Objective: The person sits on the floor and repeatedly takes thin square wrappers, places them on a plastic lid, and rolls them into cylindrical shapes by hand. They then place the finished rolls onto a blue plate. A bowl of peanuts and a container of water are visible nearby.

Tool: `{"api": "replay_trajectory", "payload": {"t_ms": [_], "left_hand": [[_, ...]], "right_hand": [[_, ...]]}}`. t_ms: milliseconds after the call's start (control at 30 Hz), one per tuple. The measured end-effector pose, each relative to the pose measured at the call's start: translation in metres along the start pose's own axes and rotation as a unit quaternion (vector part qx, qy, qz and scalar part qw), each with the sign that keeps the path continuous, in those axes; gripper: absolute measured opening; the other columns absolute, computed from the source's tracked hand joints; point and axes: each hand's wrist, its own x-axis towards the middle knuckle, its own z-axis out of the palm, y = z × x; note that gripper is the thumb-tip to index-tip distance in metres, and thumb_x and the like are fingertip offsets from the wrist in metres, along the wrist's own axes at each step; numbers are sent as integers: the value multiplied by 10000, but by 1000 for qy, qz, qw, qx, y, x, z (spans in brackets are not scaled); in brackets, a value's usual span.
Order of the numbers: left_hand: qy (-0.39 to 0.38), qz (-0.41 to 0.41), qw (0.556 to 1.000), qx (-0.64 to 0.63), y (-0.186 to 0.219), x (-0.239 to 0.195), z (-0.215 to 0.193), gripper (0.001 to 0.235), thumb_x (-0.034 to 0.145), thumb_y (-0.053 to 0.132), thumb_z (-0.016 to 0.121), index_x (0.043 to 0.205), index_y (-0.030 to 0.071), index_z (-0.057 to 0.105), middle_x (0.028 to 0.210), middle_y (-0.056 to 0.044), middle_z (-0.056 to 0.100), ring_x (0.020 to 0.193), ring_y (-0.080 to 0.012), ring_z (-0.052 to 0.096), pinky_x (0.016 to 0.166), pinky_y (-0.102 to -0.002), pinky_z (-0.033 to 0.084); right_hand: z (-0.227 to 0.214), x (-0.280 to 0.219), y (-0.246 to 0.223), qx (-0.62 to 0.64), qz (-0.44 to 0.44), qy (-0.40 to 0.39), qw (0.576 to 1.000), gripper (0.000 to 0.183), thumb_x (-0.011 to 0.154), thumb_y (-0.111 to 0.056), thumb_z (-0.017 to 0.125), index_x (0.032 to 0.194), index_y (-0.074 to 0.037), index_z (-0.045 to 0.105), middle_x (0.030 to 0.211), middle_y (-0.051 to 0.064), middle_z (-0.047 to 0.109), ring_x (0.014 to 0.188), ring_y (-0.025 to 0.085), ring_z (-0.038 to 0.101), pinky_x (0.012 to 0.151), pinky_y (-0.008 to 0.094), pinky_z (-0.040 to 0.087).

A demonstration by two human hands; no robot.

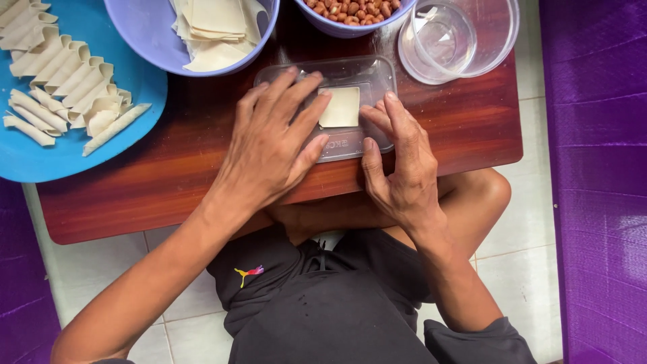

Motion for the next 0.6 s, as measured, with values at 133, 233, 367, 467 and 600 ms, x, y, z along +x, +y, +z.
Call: {"api": "replay_trajectory", "payload": {"t_ms": [133, 233, 367, 467, 600], "left_hand": [[24, 7, 1000, 15, 4, 20, 5, 476, 1016, 261, 653, 1400, -1, 551, 1385, -116, 550, 1281, -299, 494, 1035, -481, 365], [43, -33, 998, -5, 7, 29, 8, 486, 960, 279, 731, 1322, -13, 592, 1354, -166, 505, 1164, -338, 481, 948, -476, 411], [24, -41, 999, -14, 8, 32, 8, 462, 880, 290, 798, 1236, 23, 676, 1362, -178, 492, 1169, -354, 454, 931, -511, 393], [18, -57, 998, -30, 5, 32, 7, 519, 852, 277, 826, 1280, 36, 660, 1346, -154, 497, 1148, -340, 459, 915, -504, 390], [53, -60, 996, -50, 5, 32, 0, 527, 856, 254, 837, 1311, 61, 654, 1231, -82, 557, 1051, -273, 499, 855, -453, 400]], "right_hand": [[0, 6, 2, -2, 23, 3, 1000, 632, 1011, 55, 669, 1537, 27, 320, 1346, 198, 699, 1336, 345, 643, 1169, 429, 514], [4, 15, 7, -12, 34, 9, 999, 686, 1011, 30, 686, 1572, -13, 293, 1329, 163, 695, 1237, 292, 669, 1123, 407, 528], [13, 28, 12, -72, 40, 7, 997, 726, 1028, -98, 753, 1596, -68, 302, 1211, 34, 760, 1093, 187, 631, 1008, 353, 430], [16, 36, 13, -43, 64, 0, 997, 736, 1006, -103, 764, 1592, -86, 318, 1104, -9, 750, 1009, 154, 610, 977, 324, 401], [14, 48, 9, 102, 41, 33, 993, 713, 961, 92, 766, 1537, -38, 366, 1195, 131, 720, 921, 155, 742, 717, 253, 574]]}}
